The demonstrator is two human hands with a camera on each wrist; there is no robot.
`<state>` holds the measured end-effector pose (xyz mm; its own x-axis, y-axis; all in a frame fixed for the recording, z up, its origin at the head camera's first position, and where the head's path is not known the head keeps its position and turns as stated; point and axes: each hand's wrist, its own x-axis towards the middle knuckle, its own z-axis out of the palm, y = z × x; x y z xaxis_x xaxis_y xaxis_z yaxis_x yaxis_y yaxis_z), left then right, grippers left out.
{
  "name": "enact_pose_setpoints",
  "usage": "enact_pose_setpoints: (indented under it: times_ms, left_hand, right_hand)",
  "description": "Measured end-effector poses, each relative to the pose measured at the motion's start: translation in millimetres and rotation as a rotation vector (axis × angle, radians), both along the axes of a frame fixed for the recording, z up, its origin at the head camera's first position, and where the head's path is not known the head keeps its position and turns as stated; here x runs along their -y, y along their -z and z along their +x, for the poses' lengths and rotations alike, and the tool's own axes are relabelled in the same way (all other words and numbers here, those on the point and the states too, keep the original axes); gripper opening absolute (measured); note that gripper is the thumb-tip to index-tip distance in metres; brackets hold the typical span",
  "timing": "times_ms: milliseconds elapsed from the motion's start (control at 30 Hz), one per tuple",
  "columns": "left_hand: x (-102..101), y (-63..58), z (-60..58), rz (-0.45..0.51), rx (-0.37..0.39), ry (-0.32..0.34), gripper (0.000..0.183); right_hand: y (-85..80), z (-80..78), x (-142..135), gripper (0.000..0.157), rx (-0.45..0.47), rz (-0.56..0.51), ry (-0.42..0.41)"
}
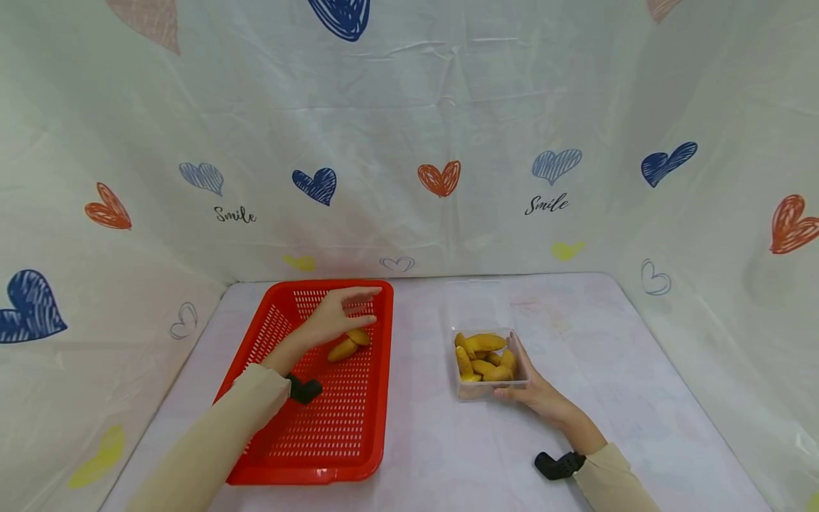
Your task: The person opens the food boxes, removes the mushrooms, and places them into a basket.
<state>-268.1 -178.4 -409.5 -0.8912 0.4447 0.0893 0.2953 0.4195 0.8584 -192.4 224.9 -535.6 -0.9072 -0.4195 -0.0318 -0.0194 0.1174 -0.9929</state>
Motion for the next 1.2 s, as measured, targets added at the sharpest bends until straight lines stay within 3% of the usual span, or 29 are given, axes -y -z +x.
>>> enact_pose_setpoints:
  times_ms: [100, 300, 700, 933, 1033, 1200]
  left_hand:
    - [-15, -9.6, 2.8, 0.057, 0.031, 0.036, 0.052]
    - [-46, -10.4, -0.6, 0.087, 0.009, 0.082, 0.05]
    - [-102, -3.2, -2.4, 0.03, -0.078, 0.216, 0.053]
    - [-115, -0.8, -2.9, -0.023, -0.069, 0.287, 0.054]
    - [-115, -7.6, 1.4, -0.052, -0.085, 0.279, 0.053]
    - [-114, -31.4, 14.9, -0.039, -0.086, 0.283, 0.051]
  right_hand:
    - [0.3, -0.2, 0, 0.106, -0.006, 0.003, -0.005]
    - [-0.7, -0.3, 1, 0.105, 0.002, -0.006, -0.008]
    - [-1.7, 0.5, 3, 0.105, 0.006, 0.005, 0.001]
    - [-2.0, 0.6, 4, 0.105, 0.011, 0.0, 0.006]
    - [-2.4, 0.9, 4, 0.104, 0.012, 0.005, 0.005]
    - [-3.0, 1.7, 2, 0.105, 0.012, 0.004, 0.014]
